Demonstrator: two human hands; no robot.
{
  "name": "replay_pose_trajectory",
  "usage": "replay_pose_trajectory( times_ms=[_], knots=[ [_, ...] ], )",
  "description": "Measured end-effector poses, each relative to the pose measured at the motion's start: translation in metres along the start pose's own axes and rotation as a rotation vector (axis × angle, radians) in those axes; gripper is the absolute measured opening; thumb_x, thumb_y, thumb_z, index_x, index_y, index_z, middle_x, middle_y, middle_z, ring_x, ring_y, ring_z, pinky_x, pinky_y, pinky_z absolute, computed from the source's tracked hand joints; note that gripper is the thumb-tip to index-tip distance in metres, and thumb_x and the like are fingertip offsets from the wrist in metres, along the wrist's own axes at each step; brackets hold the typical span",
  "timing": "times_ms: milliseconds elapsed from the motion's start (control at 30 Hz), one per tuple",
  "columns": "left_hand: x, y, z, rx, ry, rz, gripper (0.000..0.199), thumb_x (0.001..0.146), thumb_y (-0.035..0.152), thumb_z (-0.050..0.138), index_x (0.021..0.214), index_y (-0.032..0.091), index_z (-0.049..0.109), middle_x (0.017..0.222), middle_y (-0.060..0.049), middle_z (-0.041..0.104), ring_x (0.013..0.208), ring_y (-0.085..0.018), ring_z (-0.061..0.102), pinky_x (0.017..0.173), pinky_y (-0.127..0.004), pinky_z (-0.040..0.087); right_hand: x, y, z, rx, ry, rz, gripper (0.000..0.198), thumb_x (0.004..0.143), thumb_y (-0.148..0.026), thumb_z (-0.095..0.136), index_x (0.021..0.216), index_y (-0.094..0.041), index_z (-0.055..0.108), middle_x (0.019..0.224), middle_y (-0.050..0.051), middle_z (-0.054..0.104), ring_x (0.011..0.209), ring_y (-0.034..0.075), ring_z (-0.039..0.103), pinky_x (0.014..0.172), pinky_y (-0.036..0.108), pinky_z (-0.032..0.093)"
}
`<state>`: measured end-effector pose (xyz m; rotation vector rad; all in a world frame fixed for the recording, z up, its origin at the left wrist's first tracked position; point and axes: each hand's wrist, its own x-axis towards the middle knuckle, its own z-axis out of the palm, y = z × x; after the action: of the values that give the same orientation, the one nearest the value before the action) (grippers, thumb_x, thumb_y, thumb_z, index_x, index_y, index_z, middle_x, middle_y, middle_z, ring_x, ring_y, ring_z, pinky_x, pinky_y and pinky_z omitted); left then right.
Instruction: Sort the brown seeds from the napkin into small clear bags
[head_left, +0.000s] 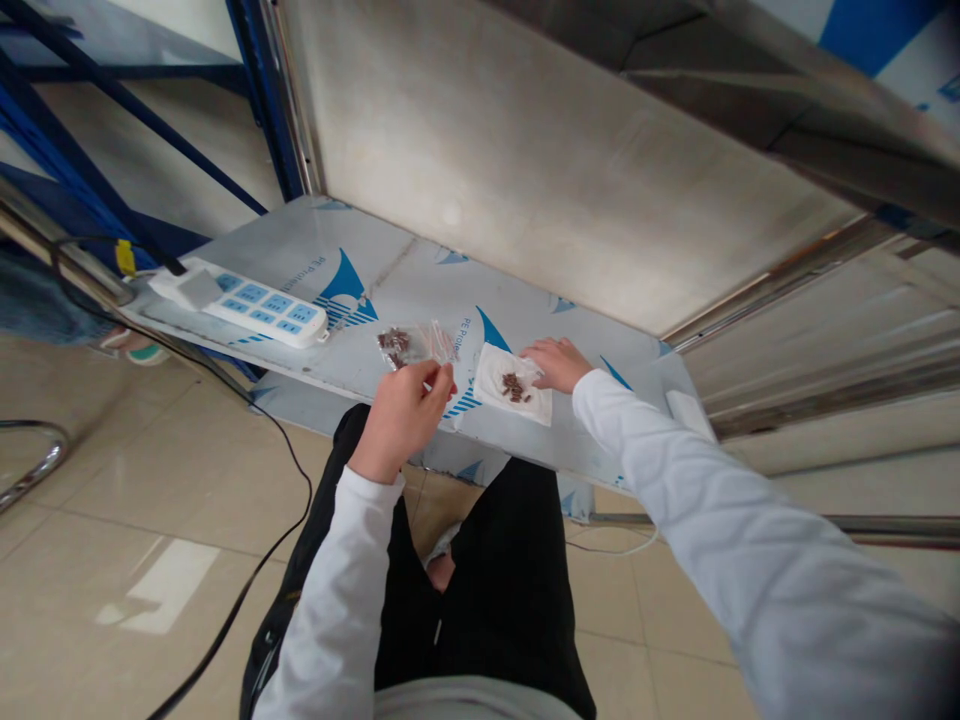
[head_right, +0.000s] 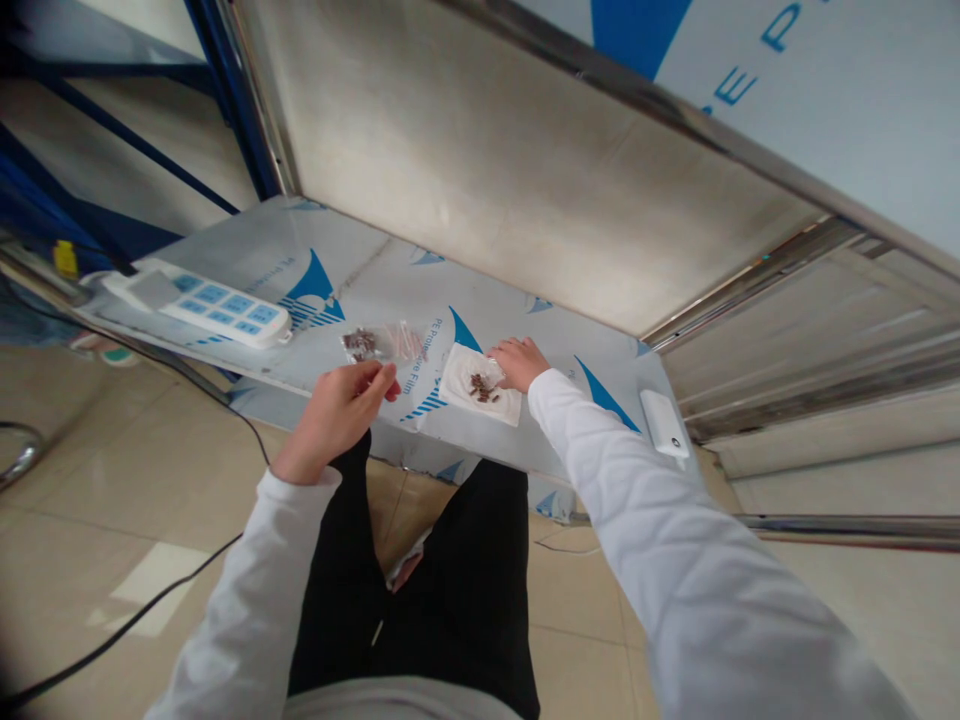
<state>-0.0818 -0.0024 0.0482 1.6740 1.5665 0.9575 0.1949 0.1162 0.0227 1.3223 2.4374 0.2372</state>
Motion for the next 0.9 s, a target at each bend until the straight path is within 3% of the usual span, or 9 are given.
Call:
replay_pose_trajectory(
  times_ms=[133, 233, 333, 467, 733, 900],
  knots=[
    [0.001, -0.007, -0.006, 0.017, 0.009, -0.026, 0.041, 0.088, 0.041, 0.039, 0.064, 0.017, 0.062, 0.065, -0.003, 0.068, 0.054, -0.014, 0.056, 0.057, -0.025, 0.035, -0.029, 0.029, 0.025, 0.417, 0.143, 0.193, 0.060, 0.068, -0.035, 0.074, 0.122, -0.018, 0.052, 0.098, 0.006, 0.066, 0.088, 0.021, 0.059, 0.077, 0.032, 0.044],
    [0.002, -0.014, -0.008, 0.043, -0.002, -0.047, 0.041, 0.087, 0.042, 0.039, 0.065, 0.018, 0.063, 0.066, -0.003, 0.068, 0.055, -0.014, 0.057, 0.058, -0.024, 0.036, -0.061, 0.048, 0.058, 0.615, 0.211, 0.467, 0.068, 0.067, -0.043, 0.073, 0.125, -0.017, 0.049, 0.091, 0.005, 0.066, 0.074, 0.019, 0.060, 0.074, 0.033, 0.048],
    [0.004, -0.019, -0.007, 0.073, -0.018, -0.067, 0.040, 0.086, 0.043, 0.039, 0.066, 0.018, 0.063, 0.064, -0.003, 0.068, 0.055, -0.015, 0.057, 0.058, -0.024, 0.036, -0.094, 0.058, 0.092, 0.704, 0.242, 0.698, 0.090, 0.061, -0.049, 0.076, 0.135, -0.013, 0.038, 0.106, 0.012, 0.064, 0.085, 0.023, 0.063, 0.078, 0.036, 0.050],
    [0.006, -0.019, 0.000, 0.101, -0.052, -0.075, 0.040, 0.085, 0.044, 0.039, 0.067, 0.019, 0.063, 0.061, -0.003, 0.067, 0.054, -0.015, 0.057, 0.058, -0.024, 0.037, -0.122, 0.053, 0.120, 0.682, 0.314, 0.760, 0.101, 0.058, -0.054, 0.076, 0.139, -0.013, 0.031, 0.129, 0.020, 0.051, 0.114, 0.029, 0.053, 0.090, 0.040, 0.046],
    [0.007, -0.007, 0.021, 0.127, -0.153, -0.016, 0.039, 0.085, 0.044, 0.040, 0.067, 0.019, 0.064, 0.065, -0.003, 0.069, 0.056, -0.015, 0.059, 0.059, -0.025, 0.038, -0.113, 0.038, 0.120, 0.602, 0.236, 0.874, 0.073, 0.068, -0.058, 0.066, 0.125, -0.014, 0.053, 0.124, 0.018, 0.059, 0.115, 0.031, 0.054, 0.092, 0.044, 0.045],
    [0.006, -0.007, 0.019, 0.125, -0.160, -0.027, 0.038, 0.085, 0.044, 0.040, 0.068, 0.019, 0.063, 0.069, -0.003, 0.071, 0.058, -0.015, 0.061, 0.060, -0.025, 0.039, -0.111, 0.037, 0.120, 0.573, 0.307, 0.893, 0.047, 0.075, -0.050, 0.060, 0.107, -0.015, 0.064, 0.115, 0.016, 0.063, 0.109, 0.029, 0.058, 0.088, 0.043, 0.047]
  ],
)
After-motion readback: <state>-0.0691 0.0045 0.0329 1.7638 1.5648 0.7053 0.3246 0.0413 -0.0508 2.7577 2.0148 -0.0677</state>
